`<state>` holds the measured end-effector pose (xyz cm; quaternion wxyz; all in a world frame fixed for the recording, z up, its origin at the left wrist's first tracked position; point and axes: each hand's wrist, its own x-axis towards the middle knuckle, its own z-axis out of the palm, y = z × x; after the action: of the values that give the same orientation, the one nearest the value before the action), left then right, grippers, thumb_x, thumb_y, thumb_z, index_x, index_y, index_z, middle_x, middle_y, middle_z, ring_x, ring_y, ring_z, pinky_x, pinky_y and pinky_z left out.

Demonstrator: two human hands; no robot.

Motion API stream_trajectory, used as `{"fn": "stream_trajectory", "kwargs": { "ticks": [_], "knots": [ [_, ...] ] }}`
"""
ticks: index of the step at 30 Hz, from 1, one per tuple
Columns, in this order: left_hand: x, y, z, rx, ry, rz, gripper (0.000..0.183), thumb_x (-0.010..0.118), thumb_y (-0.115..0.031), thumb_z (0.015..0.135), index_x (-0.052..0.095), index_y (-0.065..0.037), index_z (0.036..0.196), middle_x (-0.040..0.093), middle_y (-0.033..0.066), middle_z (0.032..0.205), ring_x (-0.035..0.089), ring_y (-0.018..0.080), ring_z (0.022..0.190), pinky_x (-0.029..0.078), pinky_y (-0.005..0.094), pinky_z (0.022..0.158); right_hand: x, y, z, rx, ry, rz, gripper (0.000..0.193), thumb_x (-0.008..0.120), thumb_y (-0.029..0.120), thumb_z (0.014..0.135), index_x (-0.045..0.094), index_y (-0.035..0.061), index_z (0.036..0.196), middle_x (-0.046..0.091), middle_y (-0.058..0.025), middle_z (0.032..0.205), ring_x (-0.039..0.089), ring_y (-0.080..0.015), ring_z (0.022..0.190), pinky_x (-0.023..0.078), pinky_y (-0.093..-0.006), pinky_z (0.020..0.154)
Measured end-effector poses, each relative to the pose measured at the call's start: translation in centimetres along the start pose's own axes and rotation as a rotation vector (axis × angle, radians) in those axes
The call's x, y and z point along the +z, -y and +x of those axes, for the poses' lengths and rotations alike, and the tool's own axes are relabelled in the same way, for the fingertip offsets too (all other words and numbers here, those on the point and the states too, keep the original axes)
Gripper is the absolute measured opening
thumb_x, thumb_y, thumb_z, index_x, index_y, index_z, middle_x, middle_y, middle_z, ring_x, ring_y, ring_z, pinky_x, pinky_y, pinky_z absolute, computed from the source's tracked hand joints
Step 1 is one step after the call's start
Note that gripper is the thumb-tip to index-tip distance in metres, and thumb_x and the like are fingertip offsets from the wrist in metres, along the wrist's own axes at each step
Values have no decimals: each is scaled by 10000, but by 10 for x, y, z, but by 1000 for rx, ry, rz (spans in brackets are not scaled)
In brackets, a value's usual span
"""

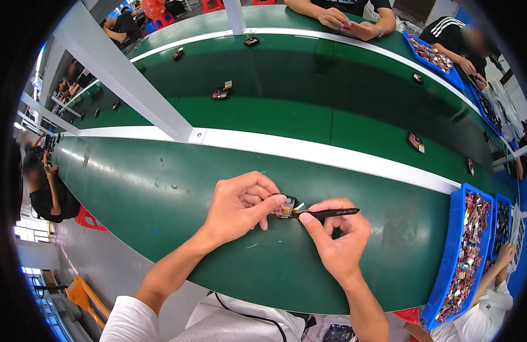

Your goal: Assembling electronic modules and placing them onto a conveyor belt in a factory setting

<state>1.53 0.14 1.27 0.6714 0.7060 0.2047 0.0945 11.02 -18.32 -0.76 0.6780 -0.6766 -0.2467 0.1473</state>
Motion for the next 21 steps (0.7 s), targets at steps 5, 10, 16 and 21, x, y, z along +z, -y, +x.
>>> {"fn": "stream_trajectory", "kwargs": {
  "ticks": [5,10,16,21],
  "knots": [
    [1,-2,0,-12,-7,35,142,741,-49,924,647,58,924,716,107,765,648,86,591,498,231,471,0,2,0,-18,-14,-28,157,796,-54,823,682,-21,926,649,2,779,458,11,516,305,-176,466],
    [2,-2,1,-10,-14,11,144,739,-48,926,644,60,921,716,109,766,645,85,582,494,229,468,-1,1,0,-17,-25,-41,152,796,-47,826,682,-24,924,643,7,753,451,12,511,299,-175,464],
    [3,-3,1,-28,-3,-3,148,741,-51,925,643,60,927,716,111,768,647,87,580,490,225,470,0,1,1,0,-16,-29,146,796,-40,833,683,-26,925,619,29,707,432,19,508,279,-175,464],
    [2,2,0,-20,3,-8,150,748,-57,922,650,55,945,719,108,775,646,86,572,475,221,457,-1,1,1,50,-1,24,140,788,-42,842,682,-23,932,588,50,678,414,24,512,268,-175,465]
  ]
}}
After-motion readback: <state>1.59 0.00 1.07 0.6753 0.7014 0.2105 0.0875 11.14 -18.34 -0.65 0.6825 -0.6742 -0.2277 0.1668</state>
